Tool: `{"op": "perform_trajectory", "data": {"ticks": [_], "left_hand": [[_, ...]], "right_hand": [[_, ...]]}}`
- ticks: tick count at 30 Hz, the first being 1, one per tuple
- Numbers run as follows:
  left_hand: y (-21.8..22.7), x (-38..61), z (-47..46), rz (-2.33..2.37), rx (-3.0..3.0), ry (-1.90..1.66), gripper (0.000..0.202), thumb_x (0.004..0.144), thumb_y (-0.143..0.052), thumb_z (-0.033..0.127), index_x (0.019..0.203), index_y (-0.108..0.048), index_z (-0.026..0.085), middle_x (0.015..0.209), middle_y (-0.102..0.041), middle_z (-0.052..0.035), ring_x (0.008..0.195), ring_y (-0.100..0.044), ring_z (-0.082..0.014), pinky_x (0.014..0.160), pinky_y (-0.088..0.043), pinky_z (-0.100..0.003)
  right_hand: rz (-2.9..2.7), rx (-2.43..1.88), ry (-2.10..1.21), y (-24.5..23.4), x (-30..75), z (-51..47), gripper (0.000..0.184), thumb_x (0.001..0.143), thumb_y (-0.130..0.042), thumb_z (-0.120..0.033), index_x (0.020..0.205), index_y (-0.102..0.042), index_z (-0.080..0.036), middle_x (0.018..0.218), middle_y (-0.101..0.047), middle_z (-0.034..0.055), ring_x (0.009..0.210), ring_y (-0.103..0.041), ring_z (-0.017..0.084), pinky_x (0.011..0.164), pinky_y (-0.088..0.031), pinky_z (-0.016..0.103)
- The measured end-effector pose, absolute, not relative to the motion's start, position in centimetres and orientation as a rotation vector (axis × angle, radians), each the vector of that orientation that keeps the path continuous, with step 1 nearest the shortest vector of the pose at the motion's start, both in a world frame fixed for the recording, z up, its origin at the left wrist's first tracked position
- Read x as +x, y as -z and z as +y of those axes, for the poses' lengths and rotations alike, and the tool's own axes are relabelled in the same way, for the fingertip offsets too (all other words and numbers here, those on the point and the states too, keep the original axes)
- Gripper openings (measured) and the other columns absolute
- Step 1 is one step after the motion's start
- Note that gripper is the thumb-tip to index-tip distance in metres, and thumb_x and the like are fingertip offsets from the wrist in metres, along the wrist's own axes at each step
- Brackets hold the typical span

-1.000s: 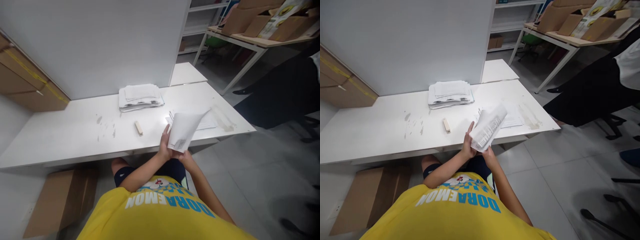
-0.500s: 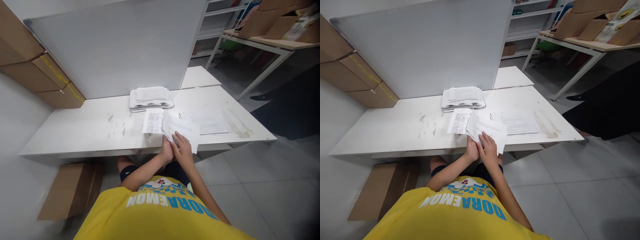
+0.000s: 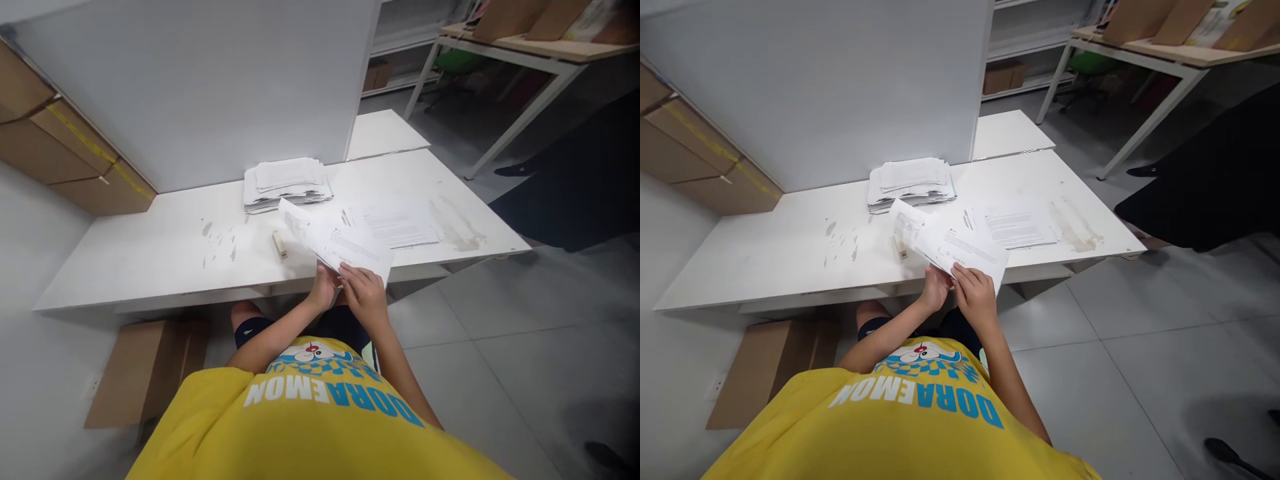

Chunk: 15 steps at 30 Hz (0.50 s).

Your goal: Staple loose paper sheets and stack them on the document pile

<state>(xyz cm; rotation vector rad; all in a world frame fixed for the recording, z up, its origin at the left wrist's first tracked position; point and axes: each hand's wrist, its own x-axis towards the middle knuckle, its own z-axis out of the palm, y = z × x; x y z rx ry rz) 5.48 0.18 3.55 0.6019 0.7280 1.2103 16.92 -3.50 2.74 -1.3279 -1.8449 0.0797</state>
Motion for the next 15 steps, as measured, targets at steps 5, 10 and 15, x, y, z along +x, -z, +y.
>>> {"op": "perform_trajectory", "data": {"ticks": [5, 10, 15], "left_hand": [[-3.9, 7.0, 1.0, 0.779, 0.627, -1.232, 0.062, 0.079, -0.066, 0.068, 0.118, -0.065, 0.02, 0.131, -0.067, -0.0101, 0.127, -0.059, -0.0277, 0.104, -0.048, -0.038], [-5.1, 8.9, 1.7, 0.786, 0.535, -1.201, 0.049, 0.093, -0.051, 0.055, 0.115, -0.068, 0.015, 0.12, -0.073, -0.0112, 0.125, -0.06, -0.0289, 0.102, -0.05, -0.04], [-5.3, 9.7, 4.5, 0.902, 0.496, -1.218, 0.041, 0.094, -0.053, 0.043, 0.123, -0.063, 0.016, 0.129, -0.068, -0.012, 0.126, -0.06, -0.0288, 0.098, -0.054, -0.043]], "right_hand": [[-1.794, -1.223, -0.241, -2.6, 18.9, -3.2, 0.031, 0.101, -0.047, -0.031, 0.121, -0.071, -0.029, 0.124, -0.072, 0.002, 0.105, -0.063, 0.025, 0.089, -0.052, 0.044], [-1.719, -1.324, -0.061, -1.9, 20.6, -2.5, 0.031, 0.102, -0.044, -0.03, 0.111, -0.073, -0.024, 0.118, -0.074, 0.0052, 0.103, -0.066, 0.024, 0.087, -0.051, 0.041], [-1.663, -1.496, 0.165, 0.6, 22.5, -0.9, 0.03, 0.099, -0.042, -0.02, 0.104, -0.072, -0.019, 0.107, -0.075, 0.0098, 0.096, -0.067, 0.024, 0.077, -0.046, 0.036]]}}
